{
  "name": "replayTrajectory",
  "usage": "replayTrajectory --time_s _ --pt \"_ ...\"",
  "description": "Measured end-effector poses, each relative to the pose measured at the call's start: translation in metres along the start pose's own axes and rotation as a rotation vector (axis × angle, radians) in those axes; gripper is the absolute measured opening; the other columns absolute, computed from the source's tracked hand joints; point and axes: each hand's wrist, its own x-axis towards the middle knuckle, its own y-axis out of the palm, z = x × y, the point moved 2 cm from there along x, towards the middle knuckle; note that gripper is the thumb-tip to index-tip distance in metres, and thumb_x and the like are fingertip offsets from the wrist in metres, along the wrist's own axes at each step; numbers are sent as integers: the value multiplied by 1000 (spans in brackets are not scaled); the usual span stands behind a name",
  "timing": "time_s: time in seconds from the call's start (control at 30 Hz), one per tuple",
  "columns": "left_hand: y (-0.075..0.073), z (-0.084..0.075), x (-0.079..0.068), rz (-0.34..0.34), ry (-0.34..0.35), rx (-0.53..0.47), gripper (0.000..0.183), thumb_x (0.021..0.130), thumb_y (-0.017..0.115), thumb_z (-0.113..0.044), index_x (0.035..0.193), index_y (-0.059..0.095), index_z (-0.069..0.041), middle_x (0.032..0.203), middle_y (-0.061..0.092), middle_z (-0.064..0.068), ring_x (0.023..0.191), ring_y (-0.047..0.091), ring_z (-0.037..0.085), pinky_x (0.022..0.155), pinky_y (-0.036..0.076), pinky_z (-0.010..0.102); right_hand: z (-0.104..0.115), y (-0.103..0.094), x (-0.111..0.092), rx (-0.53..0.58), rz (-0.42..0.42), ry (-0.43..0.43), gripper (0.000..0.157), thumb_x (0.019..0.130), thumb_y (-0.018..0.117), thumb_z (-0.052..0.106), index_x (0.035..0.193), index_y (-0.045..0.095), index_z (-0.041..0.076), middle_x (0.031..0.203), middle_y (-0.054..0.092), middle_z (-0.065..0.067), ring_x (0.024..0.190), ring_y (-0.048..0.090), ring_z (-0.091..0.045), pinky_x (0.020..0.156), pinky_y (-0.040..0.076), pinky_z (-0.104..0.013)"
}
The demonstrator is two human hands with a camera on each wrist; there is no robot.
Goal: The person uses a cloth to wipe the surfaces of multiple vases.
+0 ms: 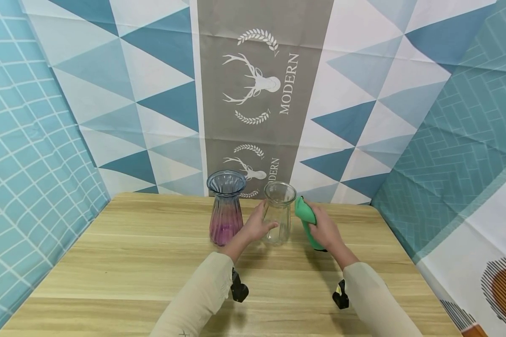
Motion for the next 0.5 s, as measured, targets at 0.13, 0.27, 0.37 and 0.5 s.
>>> replayTrajectory --time_s 0.13,0.27,0.37,0.5 --pt "-1 0 0 2 6 7 85 86 67 -22 148 14 1 151 22 26 139 24 40 115 24 52 5 -1 2 39 -59 -13 63 87 52 2 146 32 15 136 44 -21 115 50 -38 81 48 -55" --pt "-1 2 0 4 12 14 85 86 67 -22 147 14 2 150 23 27 139 25 41 114 25 52 8 0 5 64 -88 -19 62 87 54 2 145 34 13 135 45 -21 116 50 -38 83 47 -55" --pt "0 3 2 5 12 6 84 86 67 -21 147 14 2 150 22 27 139 24 41 114 25 52 10 1 6 81 -90 -21 62 87 56 2 144 35 13 136 44 -21 118 48 -38 84 47 -56" --pt "1 5 3 5 16 -23 83 86 67 -19 147 15 3 150 22 28 138 24 43 114 23 54 14 4 7 78 -85 -31 64 86 56 1 144 35 14 137 44 -20 116 49 -38 82 47 -53"
